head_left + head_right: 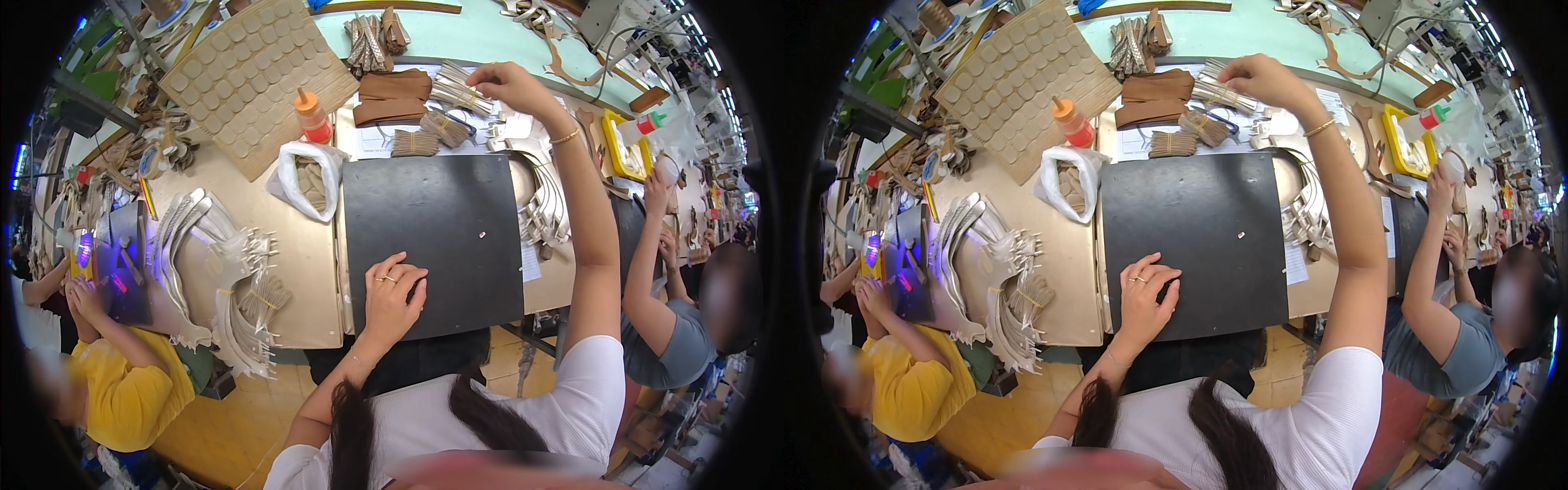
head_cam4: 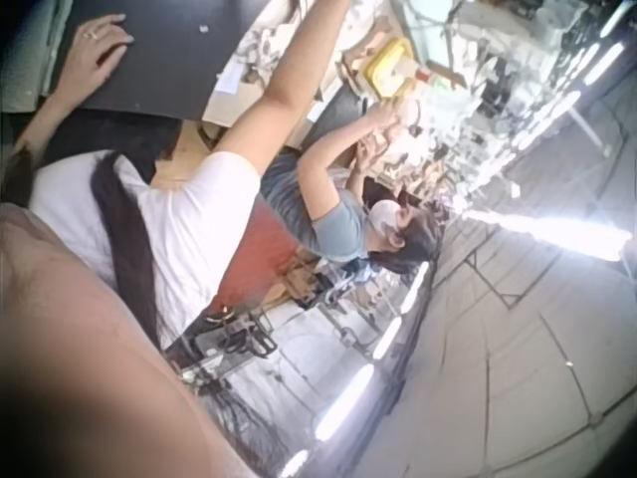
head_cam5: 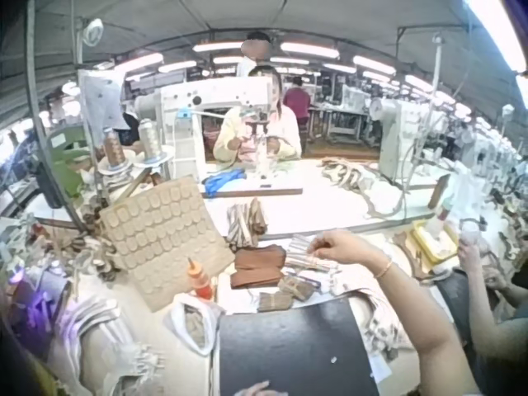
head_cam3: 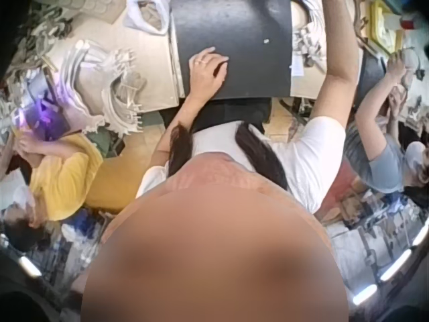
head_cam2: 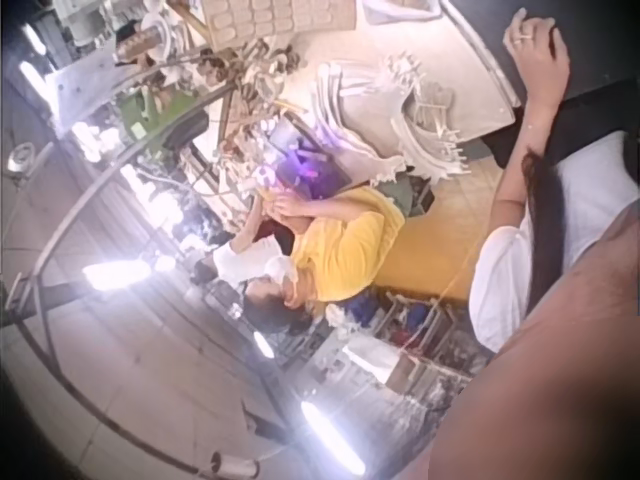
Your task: The person assembles small flat craft pieces by hand, aligning and pressing them together on a workbench. They then apply glue from a squeeze bottle to the edges of several white rectangular pieces and set them aside.
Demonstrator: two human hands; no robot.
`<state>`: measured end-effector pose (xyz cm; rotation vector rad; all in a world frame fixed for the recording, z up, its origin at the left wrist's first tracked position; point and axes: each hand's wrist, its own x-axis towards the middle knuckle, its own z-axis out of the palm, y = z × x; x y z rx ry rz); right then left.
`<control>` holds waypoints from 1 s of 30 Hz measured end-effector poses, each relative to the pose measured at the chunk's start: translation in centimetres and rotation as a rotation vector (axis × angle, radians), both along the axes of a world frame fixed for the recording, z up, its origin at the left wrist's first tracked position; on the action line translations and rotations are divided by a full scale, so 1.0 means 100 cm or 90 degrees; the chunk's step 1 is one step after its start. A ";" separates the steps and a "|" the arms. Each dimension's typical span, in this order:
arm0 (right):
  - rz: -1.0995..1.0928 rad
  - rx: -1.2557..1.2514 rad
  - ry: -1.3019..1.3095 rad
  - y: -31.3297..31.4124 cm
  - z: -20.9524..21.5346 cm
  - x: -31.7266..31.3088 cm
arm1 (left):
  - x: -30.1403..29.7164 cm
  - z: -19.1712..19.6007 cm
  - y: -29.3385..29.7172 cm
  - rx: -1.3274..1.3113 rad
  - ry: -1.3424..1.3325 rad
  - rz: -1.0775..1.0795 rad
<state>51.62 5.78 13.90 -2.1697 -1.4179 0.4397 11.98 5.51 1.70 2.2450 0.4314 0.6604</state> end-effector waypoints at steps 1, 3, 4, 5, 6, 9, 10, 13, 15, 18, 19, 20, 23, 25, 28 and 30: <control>-0.022 0.021 -0.002 -0.007 0.002 0.011 | 0.000 0.000 0.000 0.000 0.001 0.001; -0.099 -0.006 -0.033 -0.021 0.007 0.037 | 0.001 0.000 0.000 0.004 0.004 0.003; -0.123 -0.001 -0.035 -0.027 0.006 0.051 | 0.001 0.000 0.000 0.008 0.005 0.003; -0.161 -0.026 -0.060 -0.030 0.004 0.065 | 0.001 0.000 0.000 0.009 0.007 0.005; -0.185 -0.039 -0.076 -0.031 -0.001 0.078 | 0.002 -0.001 -0.001 0.011 0.009 0.003; -0.229 -0.068 -0.129 -0.033 -0.027 0.106 | 0.002 -0.001 -0.001 0.017 0.019 0.010; -0.258 -0.090 -0.142 -0.032 -0.036 0.113 | 0.002 -0.001 -0.001 0.016 0.019 0.008; -0.315 -0.070 -0.065 -0.029 -0.057 0.128 | 0.002 0.000 -0.001 0.009 0.027 0.006; -0.370 -0.033 -0.017 -0.028 -0.069 0.131 | 0.002 0.000 -0.001 0.003 0.035 0.005; -0.374 -0.029 -0.121 -0.026 -0.082 0.136 | 0.002 0.001 -0.001 0.002 0.041 0.004; -0.356 -0.022 -0.148 -0.026 -0.084 0.137 | 0.002 0.002 -0.001 0.007 0.041 0.003; -0.344 -0.015 -0.173 -0.027 -0.087 0.138 | 0.002 0.002 -0.001 0.009 0.040 0.003; -0.340 -0.030 -0.157 -0.030 -0.090 0.145 | 0.002 0.003 -0.001 0.009 0.041 0.002; -0.339 -0.043 -0.155 -0.032 -0.091 0.150 | 0.002 0.003 -0.001 0.009 0.041 0.002; -0.343 -0.025 -0.164 -0.035 -0.093 0.154 | 0.002 0.003 -0.001 0.009 0.039 0.003; -0.389 0.007 -0.102 -0.035 -0.095 0.153 | 0.002 0.002 -0.001 0.006 0.034 0.006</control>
